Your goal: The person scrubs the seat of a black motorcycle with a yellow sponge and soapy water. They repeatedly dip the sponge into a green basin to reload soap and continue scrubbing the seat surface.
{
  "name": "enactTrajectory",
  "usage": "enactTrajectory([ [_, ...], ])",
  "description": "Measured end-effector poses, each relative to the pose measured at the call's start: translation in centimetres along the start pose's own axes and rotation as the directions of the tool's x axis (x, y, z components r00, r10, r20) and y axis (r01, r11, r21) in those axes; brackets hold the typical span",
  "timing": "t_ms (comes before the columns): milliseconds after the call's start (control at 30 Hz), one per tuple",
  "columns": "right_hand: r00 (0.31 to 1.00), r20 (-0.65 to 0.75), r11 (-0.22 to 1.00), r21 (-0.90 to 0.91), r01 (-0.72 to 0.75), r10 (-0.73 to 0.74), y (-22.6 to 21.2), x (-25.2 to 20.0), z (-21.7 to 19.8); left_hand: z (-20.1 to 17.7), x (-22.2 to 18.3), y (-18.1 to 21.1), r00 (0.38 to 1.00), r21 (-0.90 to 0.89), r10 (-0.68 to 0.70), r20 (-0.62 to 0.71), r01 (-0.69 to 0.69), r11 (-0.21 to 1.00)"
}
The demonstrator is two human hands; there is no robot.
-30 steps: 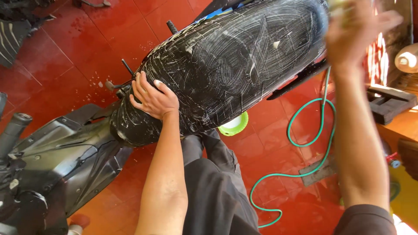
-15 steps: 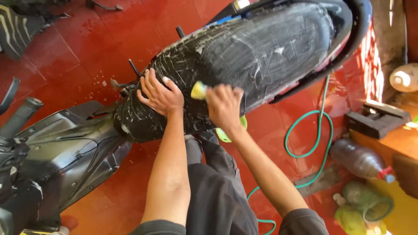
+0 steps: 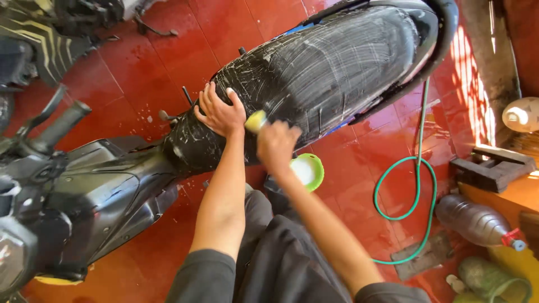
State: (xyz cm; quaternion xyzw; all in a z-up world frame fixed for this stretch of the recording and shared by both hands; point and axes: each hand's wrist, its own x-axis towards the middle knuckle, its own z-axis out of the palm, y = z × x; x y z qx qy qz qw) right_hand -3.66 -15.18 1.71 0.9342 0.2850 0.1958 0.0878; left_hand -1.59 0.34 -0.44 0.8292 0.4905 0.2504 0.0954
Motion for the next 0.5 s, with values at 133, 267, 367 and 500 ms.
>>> enactTrajectory([
  [133, 0.973, 0.206, 0.772, 0.599, -0.211, 0.106, -2.4, -8.7, -5.4, -0.6, 0.7, 0.1, 0.984, -0.042, 0.001, 0.176, 0.007, 0.999],
  [267, 0.875, 0.460, 0.435, 0.763, -0.477, 0.152, 2.1, -16.1, -6.2, -2.8, 0.7, -1.1, 0.847, 0.001, 0.104, 0.522, -0.123, 0.992],
  [367, 0.694, 0.671, 0.288, 0.631, -0.720, 0.263, 9.0, -19.4, -6.8, -9.5, -0.6, -2.8, 0.739, -0.212, 0.372, 0.561, -0.306, 0.928],
  [500, 0.597, 0.768, -0.126, 0.632, -0.764, 0.231, 14.4, -21.1, -8.5, -15.8, -7.8, -8.4, 0.741, -0.192, 0.481, 0.469, -0.445, 0.874],
])
